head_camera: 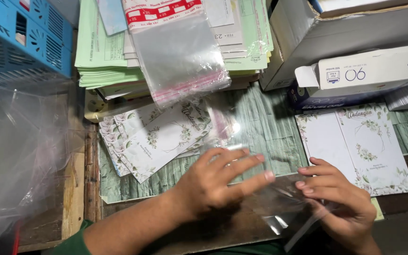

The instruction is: The person picks up printed invitation cards, folds them, and inserts them into clear plastic sleeves and white paper envelopes by hand.

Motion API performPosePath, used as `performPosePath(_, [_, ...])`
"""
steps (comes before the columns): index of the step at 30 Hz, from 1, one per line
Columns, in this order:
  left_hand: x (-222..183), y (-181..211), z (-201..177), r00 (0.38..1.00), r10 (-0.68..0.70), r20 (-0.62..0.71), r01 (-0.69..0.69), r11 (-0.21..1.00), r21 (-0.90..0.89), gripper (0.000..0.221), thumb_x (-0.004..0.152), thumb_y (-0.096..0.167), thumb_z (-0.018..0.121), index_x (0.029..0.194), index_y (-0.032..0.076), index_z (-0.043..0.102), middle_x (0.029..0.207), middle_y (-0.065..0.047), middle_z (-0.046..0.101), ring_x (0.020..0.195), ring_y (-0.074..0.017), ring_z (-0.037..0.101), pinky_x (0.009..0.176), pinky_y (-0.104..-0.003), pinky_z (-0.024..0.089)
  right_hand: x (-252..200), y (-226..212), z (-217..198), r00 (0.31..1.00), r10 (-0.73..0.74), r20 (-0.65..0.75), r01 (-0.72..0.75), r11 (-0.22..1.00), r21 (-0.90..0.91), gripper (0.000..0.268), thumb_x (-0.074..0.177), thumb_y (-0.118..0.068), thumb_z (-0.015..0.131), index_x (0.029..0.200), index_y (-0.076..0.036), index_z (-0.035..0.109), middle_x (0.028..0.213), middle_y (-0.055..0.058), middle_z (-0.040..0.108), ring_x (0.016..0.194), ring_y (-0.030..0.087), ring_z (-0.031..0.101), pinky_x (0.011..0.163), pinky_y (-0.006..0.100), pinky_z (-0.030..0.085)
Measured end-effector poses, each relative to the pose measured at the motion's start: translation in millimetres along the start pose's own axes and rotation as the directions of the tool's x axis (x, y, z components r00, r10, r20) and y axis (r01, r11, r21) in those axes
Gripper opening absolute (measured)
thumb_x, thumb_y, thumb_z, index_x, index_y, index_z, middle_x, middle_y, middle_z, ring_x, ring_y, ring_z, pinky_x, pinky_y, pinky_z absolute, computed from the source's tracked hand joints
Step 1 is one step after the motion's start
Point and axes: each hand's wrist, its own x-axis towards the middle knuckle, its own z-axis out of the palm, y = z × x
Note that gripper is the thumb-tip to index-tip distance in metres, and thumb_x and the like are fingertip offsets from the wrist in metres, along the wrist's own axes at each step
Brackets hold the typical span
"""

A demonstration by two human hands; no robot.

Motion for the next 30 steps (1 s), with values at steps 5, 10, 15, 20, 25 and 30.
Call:
performPosePath(5, [-6,-12,-7,0.928,-0.271,0.254,0.330,0.916,-0.227,0.021,0.093,0.003,0.072,0.113,0.006,0.068,0.094,-0.006,0.076,0.079,-0.0235,0.071,0.075,-0.039,0.049,-37,19,-16,0.836,0.481,-0.263,-0.378,0.853,0.359,0.013,0.094,-0.017,0.071,0.103,-0.009,0.066,0.093,0.010,0.073,0.088,0.025,0.078,0.080,0.032,0.070])
performPosePath(10, [18,-7,-30,0.565,-0.501,0.656,0.818,0.441,-0.368,0.032,0.092,0.019,0.071,0.123,0.013,0.069,0.099,-0.003,0.080,0.083,-0.0112,0.076,0.079,-0.025,0.065,-31,28,-21,0.637,0.755,-0.152,-0.522,0.569,0.635,0.035,0.092,-0.007,0.070,0.125,-0.002,0.060,0.088,0.018,0.069,0.069,0.020,0.072,0.051,0.019,0.052])
performPosePath(15, [18,-28,-33,0.180,-0.492,0.852,0.982,0.036,-0.186,0.045,0.088,0.016,0.073,0.133,0.013,0.066,0.091,0.000,0.077,0.067,-0.0062,0.073,0.061,-0.020,0.060,8,14,-13,0.616,0.775,-0.144,-0.694,0.620,0.366,0.041,0.087,0.007,0.066,0.127,0.006,0.058,0.117,0.028,0.072,0.085,0.026,0.071,0.072,0.036,0.065])
performPosePath(20, [8,-42,-30,0.050,-0.495,0.867,0.991,0.134,0.019,0.057,0.087,0.013,0.070,0.142,0.019,0.058,0.103,0.000,0.080,0.075,-0.0084,0.073,0.063,-0.023,0.056,34,-1,-2,0.499,0.864,-0.069,-0.843,0.502,0.193,0.034,0.090,0.003,0.068,0.124,0.000,0.070,0.098,0.020,0.081,0.082,0.026,0.079,0.080,0.033,0.063])
performPosePath(25, [10,-40,-30,0.006,-0.504,0.864,0.948,0.277,0.154,0.055,0.088,0.011,0.067,0.141,0.022,0.058,0.100,0.005,0.077,0.080,-0.0076,0.071,0.069,-0.024,0.052,37,-5,4,0.502,0.861,-0.084,-0.844,0.509,0.168,0.034,0.088,0.000,0.071,0.122,-0.004,0.071,0.102,0.016,0.081,0.097,0.018,0.076,0.084,0.028,0.058])
performPosePath(30, [17,-35,-30,-0.022,-0.497,0.867,0.848,0.450,0.279,0.065,0.082,0.033,0.083,0.140,0.024,0.054,0.096,0.006,0.072,0.082,-0.0098,0.066,0.068,-0.029,0.051,39,-5,4,0.537,0.842,-0.046,-0.816,0.532,0.224,0.035,0.088,0.004,0.069,0.123,-0.001,0.069,0.100,0.019,0.080,0.092,0.021,0.076,0.096,0.029,0.060])
